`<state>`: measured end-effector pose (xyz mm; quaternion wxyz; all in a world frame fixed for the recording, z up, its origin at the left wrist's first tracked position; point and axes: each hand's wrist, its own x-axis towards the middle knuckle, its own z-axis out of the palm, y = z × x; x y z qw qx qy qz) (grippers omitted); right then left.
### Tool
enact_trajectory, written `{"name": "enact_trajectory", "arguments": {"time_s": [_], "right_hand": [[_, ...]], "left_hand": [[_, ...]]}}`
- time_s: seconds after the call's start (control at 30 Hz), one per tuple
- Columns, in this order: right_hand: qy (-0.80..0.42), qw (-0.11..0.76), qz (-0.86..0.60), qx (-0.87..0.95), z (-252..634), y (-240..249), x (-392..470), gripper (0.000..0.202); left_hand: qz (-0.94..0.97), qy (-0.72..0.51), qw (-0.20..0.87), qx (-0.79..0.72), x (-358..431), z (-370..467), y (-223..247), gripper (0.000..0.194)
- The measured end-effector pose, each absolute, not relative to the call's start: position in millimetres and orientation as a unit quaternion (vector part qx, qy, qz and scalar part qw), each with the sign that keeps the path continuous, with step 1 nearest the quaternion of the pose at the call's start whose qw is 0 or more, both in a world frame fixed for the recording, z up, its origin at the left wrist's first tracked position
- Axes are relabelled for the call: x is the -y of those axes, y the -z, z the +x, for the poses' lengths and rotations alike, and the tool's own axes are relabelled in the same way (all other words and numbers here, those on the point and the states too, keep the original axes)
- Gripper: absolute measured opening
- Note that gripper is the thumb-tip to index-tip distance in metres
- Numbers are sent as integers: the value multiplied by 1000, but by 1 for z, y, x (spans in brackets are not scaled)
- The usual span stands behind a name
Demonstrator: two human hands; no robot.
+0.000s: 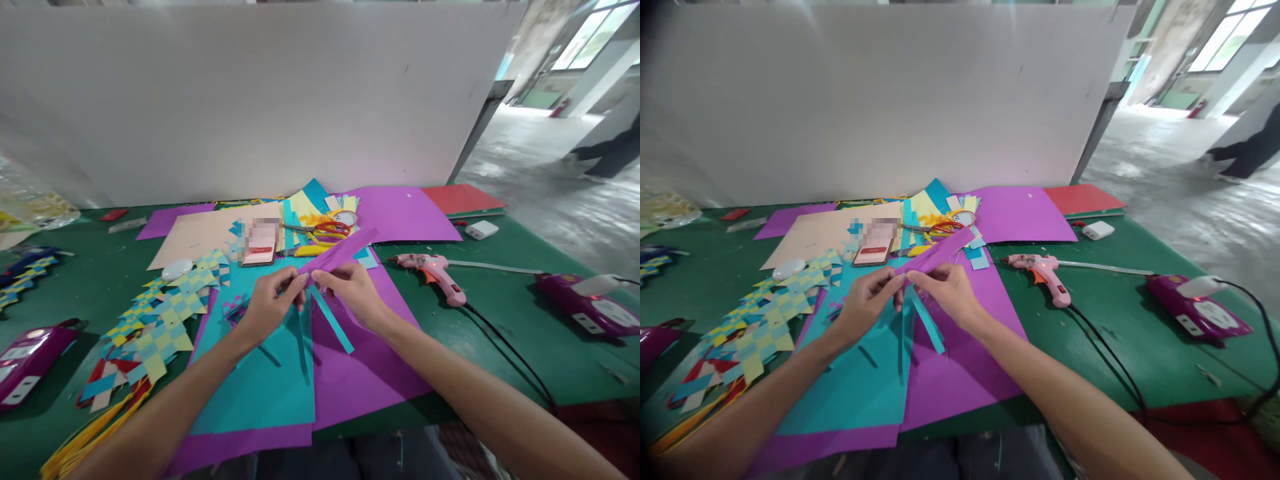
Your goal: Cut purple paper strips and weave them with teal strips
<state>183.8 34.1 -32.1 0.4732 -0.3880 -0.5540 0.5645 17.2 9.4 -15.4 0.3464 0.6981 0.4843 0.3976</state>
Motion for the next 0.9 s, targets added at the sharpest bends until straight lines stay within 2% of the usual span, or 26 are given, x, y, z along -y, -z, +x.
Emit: {"name": "enact_trajectory", "arguments": {"time_s": [0.23,0.67,0.9], "right_hand": [[-616,483,-359,509,185,30,-34,35],[-589,494,-376,517,185,30,-33,37],[-587,491,-382,518,184,29,-33,35]], "left_hand": [[713,-386,335,-480,-9,15,16,37],[692,-409,375,-462,-10,18,19,36],[707,-400,339,-475,-8,17,18,33]]}}
